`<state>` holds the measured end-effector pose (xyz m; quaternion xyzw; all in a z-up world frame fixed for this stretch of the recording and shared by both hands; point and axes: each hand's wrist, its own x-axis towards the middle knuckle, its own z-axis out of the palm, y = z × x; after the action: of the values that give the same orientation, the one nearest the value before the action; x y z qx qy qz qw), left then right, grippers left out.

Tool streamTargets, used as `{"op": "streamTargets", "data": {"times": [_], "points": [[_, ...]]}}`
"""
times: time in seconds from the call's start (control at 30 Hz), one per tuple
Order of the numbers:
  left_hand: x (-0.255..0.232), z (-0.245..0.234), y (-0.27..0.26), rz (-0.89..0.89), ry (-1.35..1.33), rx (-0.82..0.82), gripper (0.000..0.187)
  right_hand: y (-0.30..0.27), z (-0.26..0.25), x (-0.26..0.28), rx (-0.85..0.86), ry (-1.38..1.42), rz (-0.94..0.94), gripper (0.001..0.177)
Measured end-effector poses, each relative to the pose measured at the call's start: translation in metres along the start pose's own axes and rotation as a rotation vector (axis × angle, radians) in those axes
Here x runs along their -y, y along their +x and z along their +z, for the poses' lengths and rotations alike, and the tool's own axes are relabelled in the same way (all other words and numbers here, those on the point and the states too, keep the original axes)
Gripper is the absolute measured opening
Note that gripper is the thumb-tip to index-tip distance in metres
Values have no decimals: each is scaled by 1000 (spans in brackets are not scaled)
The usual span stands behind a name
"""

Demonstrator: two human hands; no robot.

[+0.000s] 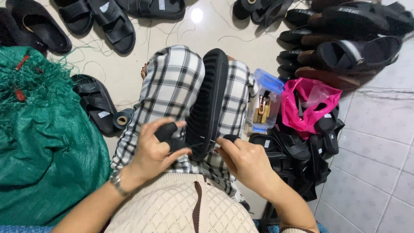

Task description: A person is hand-stitching the upper component of a black sandal to its sole while sitting on the floor.

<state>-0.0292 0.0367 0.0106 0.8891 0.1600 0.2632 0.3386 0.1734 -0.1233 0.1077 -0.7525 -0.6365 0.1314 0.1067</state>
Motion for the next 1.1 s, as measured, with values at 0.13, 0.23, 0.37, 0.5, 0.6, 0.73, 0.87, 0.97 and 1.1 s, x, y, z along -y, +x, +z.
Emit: {"op": "streamTargets", "data": {"times": [0.13,0.23,0.37,0.5,0.6,0.73,0.87,0.97,1.1], "points": [[-25,-33,10,-804,-1326,375,53,-4,22,2,-23,-231,-98,11],[-24,-10,-1,-927,-1324,365,15,-6,26,-1,42,-138,-96,8],[-38,-6,5,-1031,-982,189,27,-5,24,1,-3,-115,-133,13],[-39,-2,0,-464,-367,153,20,-7,36,-2,-52,-159,-145,18],[-29,27,-20,-165,-102,157,32,-6,13,20,91,-70,-52,48],[-31,20,-10,-271,-105,374,46,-27,-38,14,308,-141,44,73],[-32,-7,1,-632,-429,297,68,-36,-17,-5,105,296,214,51],[-25,-8,7,-570,-333,336,86,-30,29,-11,-69,642,240,40],[-28,2,19,-439,-267,336,100,-27,90,-31,-203,1034,137,8]]}}
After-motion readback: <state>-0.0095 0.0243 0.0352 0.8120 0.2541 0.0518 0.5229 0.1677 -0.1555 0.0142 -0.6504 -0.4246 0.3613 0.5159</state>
